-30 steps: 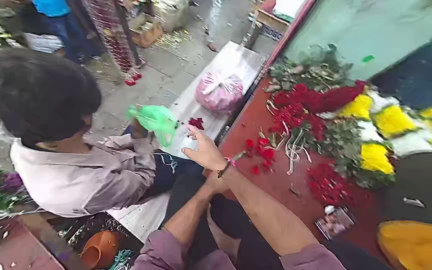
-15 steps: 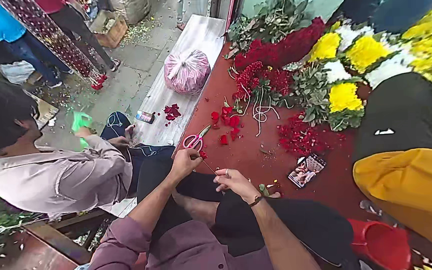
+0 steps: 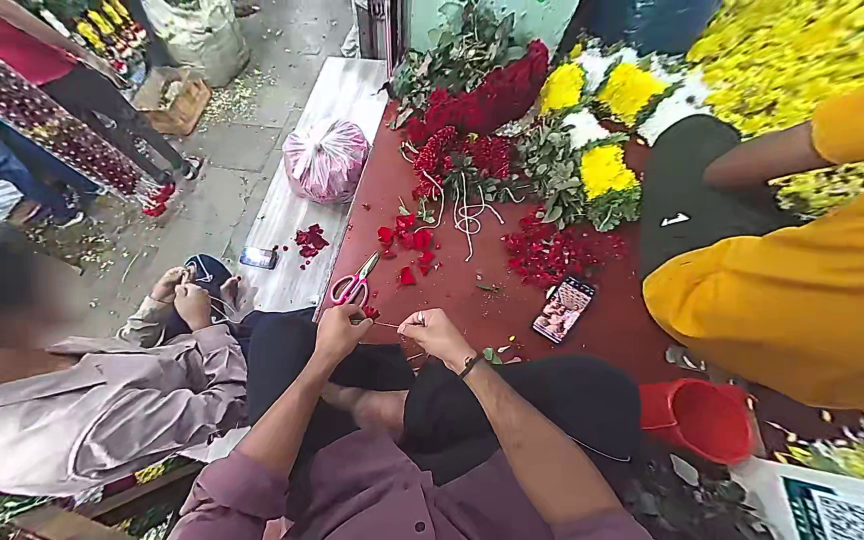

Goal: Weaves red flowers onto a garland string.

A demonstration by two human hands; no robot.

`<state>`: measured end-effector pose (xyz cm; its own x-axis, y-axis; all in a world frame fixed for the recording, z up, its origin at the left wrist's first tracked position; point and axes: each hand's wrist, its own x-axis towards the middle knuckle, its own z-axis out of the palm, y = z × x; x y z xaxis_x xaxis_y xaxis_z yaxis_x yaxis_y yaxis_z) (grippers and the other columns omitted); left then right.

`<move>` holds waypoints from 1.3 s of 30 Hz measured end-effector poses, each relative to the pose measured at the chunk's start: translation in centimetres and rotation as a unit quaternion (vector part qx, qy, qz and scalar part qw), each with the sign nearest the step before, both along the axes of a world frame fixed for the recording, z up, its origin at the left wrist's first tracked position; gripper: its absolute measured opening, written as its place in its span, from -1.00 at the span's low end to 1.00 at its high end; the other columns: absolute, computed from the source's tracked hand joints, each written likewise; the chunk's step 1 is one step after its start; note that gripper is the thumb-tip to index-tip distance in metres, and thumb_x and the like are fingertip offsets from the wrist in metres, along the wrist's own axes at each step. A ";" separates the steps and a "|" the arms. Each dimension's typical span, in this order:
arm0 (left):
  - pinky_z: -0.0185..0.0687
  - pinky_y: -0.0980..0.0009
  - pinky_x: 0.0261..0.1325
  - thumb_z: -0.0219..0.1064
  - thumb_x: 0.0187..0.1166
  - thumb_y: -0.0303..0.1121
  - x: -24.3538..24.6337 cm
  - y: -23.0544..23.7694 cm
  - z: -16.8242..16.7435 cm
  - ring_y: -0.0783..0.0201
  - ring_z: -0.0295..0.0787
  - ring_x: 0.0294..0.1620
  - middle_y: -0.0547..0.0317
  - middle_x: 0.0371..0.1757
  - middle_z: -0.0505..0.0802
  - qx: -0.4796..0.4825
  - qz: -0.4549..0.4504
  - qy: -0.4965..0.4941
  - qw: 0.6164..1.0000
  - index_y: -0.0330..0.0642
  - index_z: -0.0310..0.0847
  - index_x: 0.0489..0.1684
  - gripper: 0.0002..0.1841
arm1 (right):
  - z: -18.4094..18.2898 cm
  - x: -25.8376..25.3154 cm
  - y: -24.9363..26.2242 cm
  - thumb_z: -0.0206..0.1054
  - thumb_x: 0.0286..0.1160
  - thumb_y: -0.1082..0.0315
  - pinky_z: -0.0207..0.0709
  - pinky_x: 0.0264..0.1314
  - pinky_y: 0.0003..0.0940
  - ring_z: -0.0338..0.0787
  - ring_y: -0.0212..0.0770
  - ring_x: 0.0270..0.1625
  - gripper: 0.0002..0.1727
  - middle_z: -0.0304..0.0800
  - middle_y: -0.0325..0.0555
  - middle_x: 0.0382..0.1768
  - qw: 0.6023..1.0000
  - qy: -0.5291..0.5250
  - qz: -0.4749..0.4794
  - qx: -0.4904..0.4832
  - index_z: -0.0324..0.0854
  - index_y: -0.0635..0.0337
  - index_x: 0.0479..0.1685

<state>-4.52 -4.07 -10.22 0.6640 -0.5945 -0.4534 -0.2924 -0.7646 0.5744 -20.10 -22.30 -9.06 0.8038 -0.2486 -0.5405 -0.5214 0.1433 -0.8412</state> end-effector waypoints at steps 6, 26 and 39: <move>0.78 0.22 0.00 0.46 0.45 -0.09 0.0 0.7 0.1 0.43 0.85 -0.23 0.33 -0.29 0.92 -0.029 0.038 0.002 0.999 0.02 0.89 -0.30 -0.79 | -1.3 -1.0 0.1 0.32 0.66 0.20 0.57 -0.30 -0.39 0.66 -0.42 -0.46 -0.74 0.80 -0.23 -0.43 0.979 0.084 0.183 -0.038 0.83 0.17 -0.13; 0.68 0.45 -0.34 0.47 0.46 -0.14 1.0 0.5 -1.2 0.54 0.71 -0.48 0.44 -0.44 0.85 -0.106 0.037 0.091 0.989 0.03 0.86 -0.35 -0.84 | -11.4 16.8 -12.6 0.50 0.37 0.14 0.63 0.07 0.30 0.77 0.16 0.20 -0.74 0.80 0.06 0.10 0.896 0.201 0.035 -0.394 0.82 0.02 -0.05; 0.70 0.49 -0.27 0.48 0.46 -0.17 0.9 0.2 -0.8 0.57 0.74 -0.40 0.46 -0.37 0.88 -0.125 0.029 0.110 0.986 0.03 0.87 -0.36 -0.86 | -10.8 18.4 -11.6 0.46 0.36 0.29 0.64 0.17 0.23 0.77 0.08 0.19 -0.73 0.81 -0.01 0.06 0.914 0.128 0.037 -0.383 0.84 0.00 0.05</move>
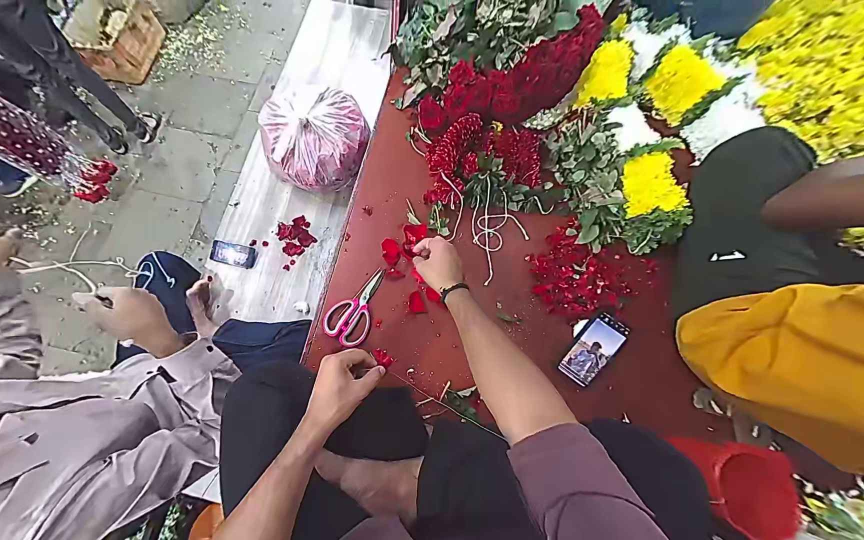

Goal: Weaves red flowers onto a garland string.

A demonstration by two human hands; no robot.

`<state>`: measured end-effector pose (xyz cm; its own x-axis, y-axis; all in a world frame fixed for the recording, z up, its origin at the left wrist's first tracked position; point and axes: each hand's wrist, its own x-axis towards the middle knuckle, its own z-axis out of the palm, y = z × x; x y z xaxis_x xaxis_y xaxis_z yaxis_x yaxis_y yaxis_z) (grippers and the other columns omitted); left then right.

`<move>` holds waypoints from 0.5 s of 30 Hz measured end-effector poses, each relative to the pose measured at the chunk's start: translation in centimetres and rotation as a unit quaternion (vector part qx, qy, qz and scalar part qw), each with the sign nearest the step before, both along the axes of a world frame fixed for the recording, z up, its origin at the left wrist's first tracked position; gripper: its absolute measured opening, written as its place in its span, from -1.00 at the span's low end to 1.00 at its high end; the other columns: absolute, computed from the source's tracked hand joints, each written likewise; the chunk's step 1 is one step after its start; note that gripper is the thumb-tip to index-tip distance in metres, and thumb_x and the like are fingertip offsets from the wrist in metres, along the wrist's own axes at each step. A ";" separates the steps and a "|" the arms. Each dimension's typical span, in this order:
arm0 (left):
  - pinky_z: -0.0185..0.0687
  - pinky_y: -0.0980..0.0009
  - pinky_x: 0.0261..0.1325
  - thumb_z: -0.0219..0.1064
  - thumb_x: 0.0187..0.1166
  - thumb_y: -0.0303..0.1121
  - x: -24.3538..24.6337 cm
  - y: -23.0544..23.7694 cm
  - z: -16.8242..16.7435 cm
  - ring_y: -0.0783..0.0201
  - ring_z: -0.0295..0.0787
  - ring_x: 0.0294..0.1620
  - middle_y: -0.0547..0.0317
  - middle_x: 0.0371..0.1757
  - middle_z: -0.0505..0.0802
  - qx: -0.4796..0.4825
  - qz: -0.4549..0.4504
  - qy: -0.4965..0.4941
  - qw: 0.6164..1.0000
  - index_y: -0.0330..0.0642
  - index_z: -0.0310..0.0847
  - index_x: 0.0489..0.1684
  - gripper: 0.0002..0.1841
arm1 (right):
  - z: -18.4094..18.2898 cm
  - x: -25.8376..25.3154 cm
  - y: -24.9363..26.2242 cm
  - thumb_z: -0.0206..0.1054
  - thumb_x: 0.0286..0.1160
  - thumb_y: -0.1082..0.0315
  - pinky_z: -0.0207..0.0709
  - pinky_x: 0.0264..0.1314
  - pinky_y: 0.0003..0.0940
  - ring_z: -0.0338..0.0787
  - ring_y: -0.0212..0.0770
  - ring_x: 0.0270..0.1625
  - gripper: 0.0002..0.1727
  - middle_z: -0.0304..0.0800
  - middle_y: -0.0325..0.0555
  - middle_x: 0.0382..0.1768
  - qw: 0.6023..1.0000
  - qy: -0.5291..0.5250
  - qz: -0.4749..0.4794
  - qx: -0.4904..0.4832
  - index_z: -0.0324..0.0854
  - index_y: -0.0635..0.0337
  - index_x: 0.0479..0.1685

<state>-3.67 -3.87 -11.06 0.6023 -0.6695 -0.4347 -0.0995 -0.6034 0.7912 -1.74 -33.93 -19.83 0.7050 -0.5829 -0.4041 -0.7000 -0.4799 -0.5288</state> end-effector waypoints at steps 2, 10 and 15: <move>0.70 0.49 -0.29 0.47 0.46 -0.17 0.1 0.1 -0.1 0.57 0.73 -0.41 0.46 -0.37 0.88 0.000 0.008 -0.001 1.000 0.04 0.87 -0.36 -0.86 | -1.3 0.6 1.5 0.49 0.33 0.20 0.62 0.17 0.20 0.71 0.11 0.28 -0.70 0.76 0.02 0.11 0.997 0.021 0.047 -0.061 0.84 -0.03 0.05; 0.70 0.48 -0.23 0.47 0.47 -0.18 -0.2 -0.1 0.2 0.56 0.75 -0.37 0.45 -0.34 0.88 -0.028 0.000 0.026 0.999 0.01 0.87 -0.37 -0.85 | 3.4 -5.9 2.6 0.52 0.13 0.36 0.58 -0.11 0.42 0.79 0.27 0.00 -0.82 0.83 0.12 -0.18 0.987 0.105 0.113 -0.037 0.81 0.10 -0.24; 0.73 0.47 -0.18 0.48 0.46 -0.17 -0.3 -0.2 0.3 0.57 0.77 -0.33 0.45 -0.33 0.89 -0.033 -0.001 0.025 0.999 0.02 0.88 -0.37 -0.85 | 4.6 -1.1 1.1 0.33 0.45 0.32 0.63 0.01 0.31 0.84 0.11 0.04 -0.80 0.88 0.01 -0.09 0.999 0.033 0.019 0.007 0.85 0.02 -0.09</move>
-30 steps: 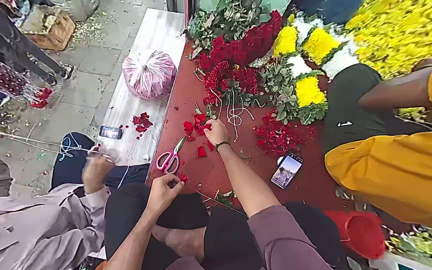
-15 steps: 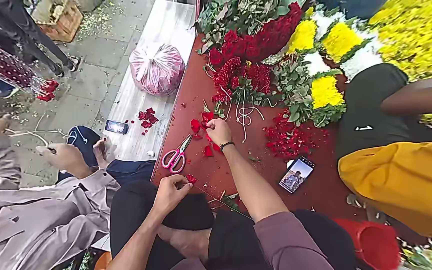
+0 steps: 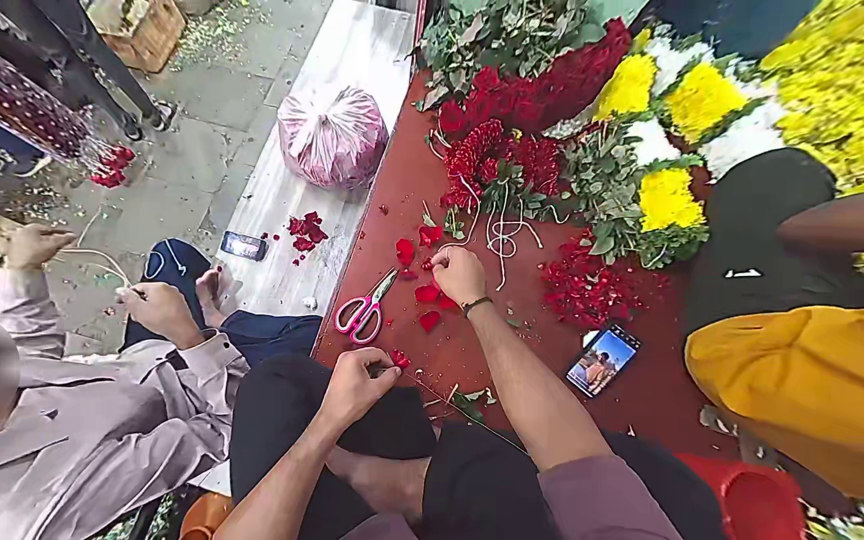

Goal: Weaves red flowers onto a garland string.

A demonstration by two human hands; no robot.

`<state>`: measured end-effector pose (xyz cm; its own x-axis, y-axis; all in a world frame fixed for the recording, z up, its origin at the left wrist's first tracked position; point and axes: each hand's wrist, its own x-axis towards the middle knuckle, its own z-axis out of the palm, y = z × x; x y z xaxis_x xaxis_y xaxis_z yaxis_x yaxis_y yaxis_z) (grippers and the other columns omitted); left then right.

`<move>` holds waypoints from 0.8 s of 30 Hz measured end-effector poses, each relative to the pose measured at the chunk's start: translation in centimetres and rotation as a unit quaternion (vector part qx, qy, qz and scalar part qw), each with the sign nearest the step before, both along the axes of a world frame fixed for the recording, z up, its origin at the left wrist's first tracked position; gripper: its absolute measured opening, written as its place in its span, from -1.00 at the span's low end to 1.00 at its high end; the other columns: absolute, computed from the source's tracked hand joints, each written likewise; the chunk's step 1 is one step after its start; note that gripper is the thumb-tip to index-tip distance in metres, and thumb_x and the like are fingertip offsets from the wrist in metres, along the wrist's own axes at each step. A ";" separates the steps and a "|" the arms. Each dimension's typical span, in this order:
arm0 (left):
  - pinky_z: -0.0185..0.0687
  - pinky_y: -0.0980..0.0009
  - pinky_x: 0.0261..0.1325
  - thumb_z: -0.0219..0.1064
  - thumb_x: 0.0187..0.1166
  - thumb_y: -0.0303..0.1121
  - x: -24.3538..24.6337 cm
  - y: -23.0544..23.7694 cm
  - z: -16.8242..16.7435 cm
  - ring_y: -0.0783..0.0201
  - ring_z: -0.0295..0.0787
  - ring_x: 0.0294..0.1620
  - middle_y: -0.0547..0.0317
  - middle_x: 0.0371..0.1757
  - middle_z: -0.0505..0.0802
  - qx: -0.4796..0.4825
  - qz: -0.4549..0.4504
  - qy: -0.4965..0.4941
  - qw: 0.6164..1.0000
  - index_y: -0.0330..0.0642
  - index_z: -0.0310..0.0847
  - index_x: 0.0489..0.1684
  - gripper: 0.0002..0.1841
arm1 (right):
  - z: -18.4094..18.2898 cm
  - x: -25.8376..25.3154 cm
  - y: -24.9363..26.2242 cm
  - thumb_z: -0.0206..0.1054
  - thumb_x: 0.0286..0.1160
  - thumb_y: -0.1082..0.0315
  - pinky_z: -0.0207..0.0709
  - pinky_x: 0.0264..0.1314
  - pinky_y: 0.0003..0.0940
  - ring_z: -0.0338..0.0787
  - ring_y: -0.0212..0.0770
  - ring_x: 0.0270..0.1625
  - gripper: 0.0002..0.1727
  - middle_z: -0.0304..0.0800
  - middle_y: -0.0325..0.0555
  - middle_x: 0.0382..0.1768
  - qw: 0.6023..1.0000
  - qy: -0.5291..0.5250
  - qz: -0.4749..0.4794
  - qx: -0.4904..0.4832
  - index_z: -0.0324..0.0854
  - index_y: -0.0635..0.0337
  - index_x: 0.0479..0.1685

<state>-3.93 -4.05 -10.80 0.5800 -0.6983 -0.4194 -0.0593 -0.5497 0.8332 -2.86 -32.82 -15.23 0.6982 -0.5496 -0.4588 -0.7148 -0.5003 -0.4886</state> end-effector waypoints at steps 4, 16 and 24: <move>0.72 0.46 -0.20 0.48 0.46 -0.16 0.1 0.1 -0.8 0.55 0.76 -0.36 0.45 -0.36 0.88 0.021 0.002 -0.004 1.000 0.03 0.87 -0.38 -0.85 | -4.1 5.7 1.4 0.34 0.48 0.23 0.64 0.15 0.30 0.80 0.13 0.23 -0.64 0.83 0.03 0.17 0.999 0.015 -0.030 -0.003 0.78 0.02 0.23; 0.71 0.42 -0.21 0.46 0.46 -0.12 0.2 -0.1 -0.6 0.54 0.74 -0.37 0.45 -0.36 0.87 0.027 -0.011 0.027 0.999 0.04 0.87 -0.35 -0.83 | -1.0 -0.5 -0.2 0.58 0.33 0.22 0.65 0.01 0.26 0.84 0.06 -0.10 -0.78 0.87 0.05 -0.24 0.995 -0.038 -0.056 0.069 0.85 0.15 -0.19; 0.69 0.44 -0.20 0.46 0.47 -0.15 0.4 0.0 -0.5 0.54 0.74 -0.38 0.40 -0.36 0.88 0.008 0.002 0.024 1.000 -0.02 0.87 -0.34 -0.82 | 2.1 -4.4 -0.3 0.48 0.53 0.27 0.36 -0.63 -0.52 0.53 -0.42 -0.65 -0.83 0.76 -0.21 -0.50 0.938 -0.130 -0.197 0.256 0.75 0.16 -0.08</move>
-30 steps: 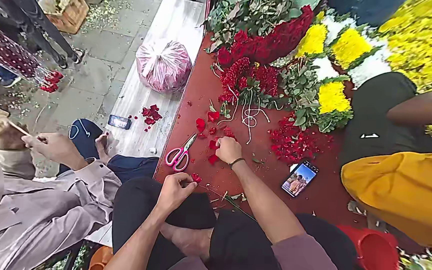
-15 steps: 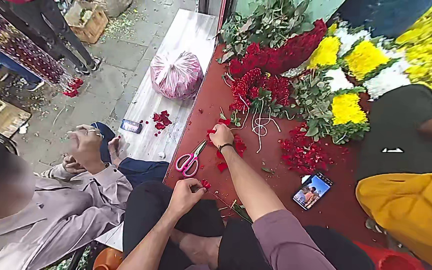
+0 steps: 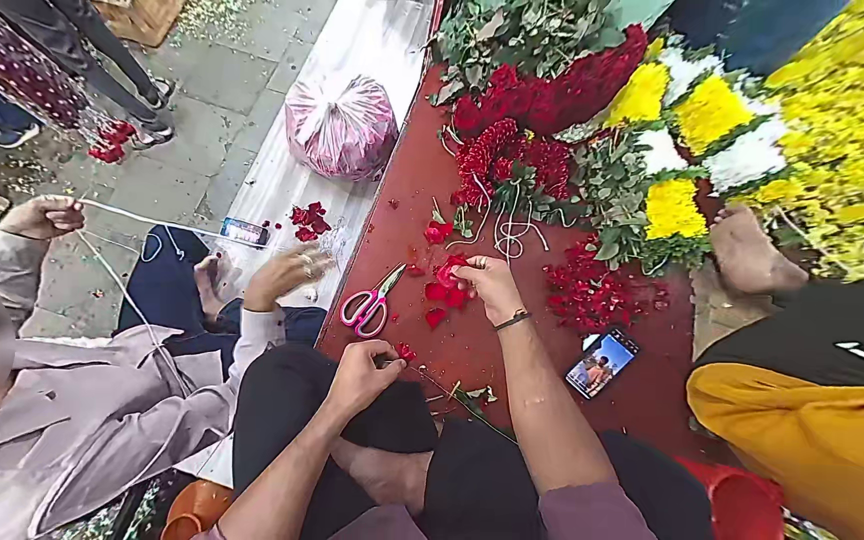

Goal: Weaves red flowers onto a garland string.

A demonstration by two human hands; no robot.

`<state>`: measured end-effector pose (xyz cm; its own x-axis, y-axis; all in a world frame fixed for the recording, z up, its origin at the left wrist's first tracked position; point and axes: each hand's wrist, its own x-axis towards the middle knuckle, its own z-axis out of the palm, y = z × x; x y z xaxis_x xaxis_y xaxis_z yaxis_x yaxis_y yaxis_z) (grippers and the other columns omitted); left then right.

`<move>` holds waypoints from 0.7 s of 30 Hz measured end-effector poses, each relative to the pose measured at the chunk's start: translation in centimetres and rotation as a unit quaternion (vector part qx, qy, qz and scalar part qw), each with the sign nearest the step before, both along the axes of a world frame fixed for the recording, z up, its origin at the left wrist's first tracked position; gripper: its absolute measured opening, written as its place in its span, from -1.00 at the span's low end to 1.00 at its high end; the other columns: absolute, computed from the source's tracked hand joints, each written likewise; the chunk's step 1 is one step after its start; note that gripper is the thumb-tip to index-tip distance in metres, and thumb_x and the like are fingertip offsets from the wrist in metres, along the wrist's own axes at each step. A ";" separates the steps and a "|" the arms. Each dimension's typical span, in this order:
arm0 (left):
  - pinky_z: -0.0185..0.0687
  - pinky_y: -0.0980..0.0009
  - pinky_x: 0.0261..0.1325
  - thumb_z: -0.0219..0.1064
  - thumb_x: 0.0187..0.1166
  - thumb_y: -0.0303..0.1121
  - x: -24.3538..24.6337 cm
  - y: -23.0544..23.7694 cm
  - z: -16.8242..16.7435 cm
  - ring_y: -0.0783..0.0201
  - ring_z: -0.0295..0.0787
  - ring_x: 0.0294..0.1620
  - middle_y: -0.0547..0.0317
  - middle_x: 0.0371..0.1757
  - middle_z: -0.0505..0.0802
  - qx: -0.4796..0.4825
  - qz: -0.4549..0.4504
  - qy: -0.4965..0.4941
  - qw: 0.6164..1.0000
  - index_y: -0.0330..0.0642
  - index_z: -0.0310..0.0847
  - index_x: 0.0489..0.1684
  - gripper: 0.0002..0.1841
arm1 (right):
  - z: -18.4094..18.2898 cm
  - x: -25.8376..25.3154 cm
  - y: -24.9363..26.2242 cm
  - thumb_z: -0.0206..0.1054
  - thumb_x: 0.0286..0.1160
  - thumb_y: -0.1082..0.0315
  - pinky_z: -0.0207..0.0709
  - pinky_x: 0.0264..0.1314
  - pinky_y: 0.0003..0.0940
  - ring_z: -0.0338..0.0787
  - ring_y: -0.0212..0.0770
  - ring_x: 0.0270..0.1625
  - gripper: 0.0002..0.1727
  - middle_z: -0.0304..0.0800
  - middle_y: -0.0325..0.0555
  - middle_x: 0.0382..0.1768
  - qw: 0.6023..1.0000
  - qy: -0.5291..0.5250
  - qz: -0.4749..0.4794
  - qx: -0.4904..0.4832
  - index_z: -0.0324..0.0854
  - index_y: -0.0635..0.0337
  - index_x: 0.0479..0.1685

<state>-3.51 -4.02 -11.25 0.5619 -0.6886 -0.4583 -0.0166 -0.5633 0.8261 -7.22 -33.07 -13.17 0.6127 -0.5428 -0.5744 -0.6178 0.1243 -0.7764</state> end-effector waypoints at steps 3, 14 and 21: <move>0.75 0.38 -0.14 0.46 0.48 -0.11 0.3 0.0 -0.2 0.52 0.79 -0.33 0.40 -0.34 0.90 0.022 -0.006 0.013 1.000 0.01 0.88 -0.31 -0.81 | 1.1 -1.0 0.8 0.40 0.56 0.28 0.55 -0.55 -0.48 0.69 -0.36 -0.53 -0.83 0.81 -0.16 -0.38 0.984 -0.053 -0.080 0.151 0.66 0.16 -0.05; 0.73 0.32 -0.10 0.44 0.49 -0.09 -0.2 0.3 0.4 0.49 0.79 -0.30 0.40 -0.35 0.89 0.038 -0.024 -0.030 0.999 0.03 0.87 -0.29 -0.80 | 4.2 -7.5 3.1 0.28 0.42 0.46 0.66 -0.40 -0.31 0.72 -0.23 -0.43 -0.77 0.74 -0.06 -0.28 0.936 -0.198 -0.137 0.256 0.57 0.11 0.03; 0.72 0.31 -0.09 0.43 0.49 -0.10 -0.3 0.6 0.3 0.48 0.78 -0.30 0.38 -0.35 0.88 0.043 -0.034 -0.059 0.997 0.02 0.87 -0.29 -0.80 | 3.8 -7.9 3.6 0.28 0.46 0.50 0.76 -0.16 -0.11 0.79 -0.13 -0.25 -0.55 0.73 0.00 -0.11 0.922 -0.246 -0.164 0.250 0.41 0.07 0.35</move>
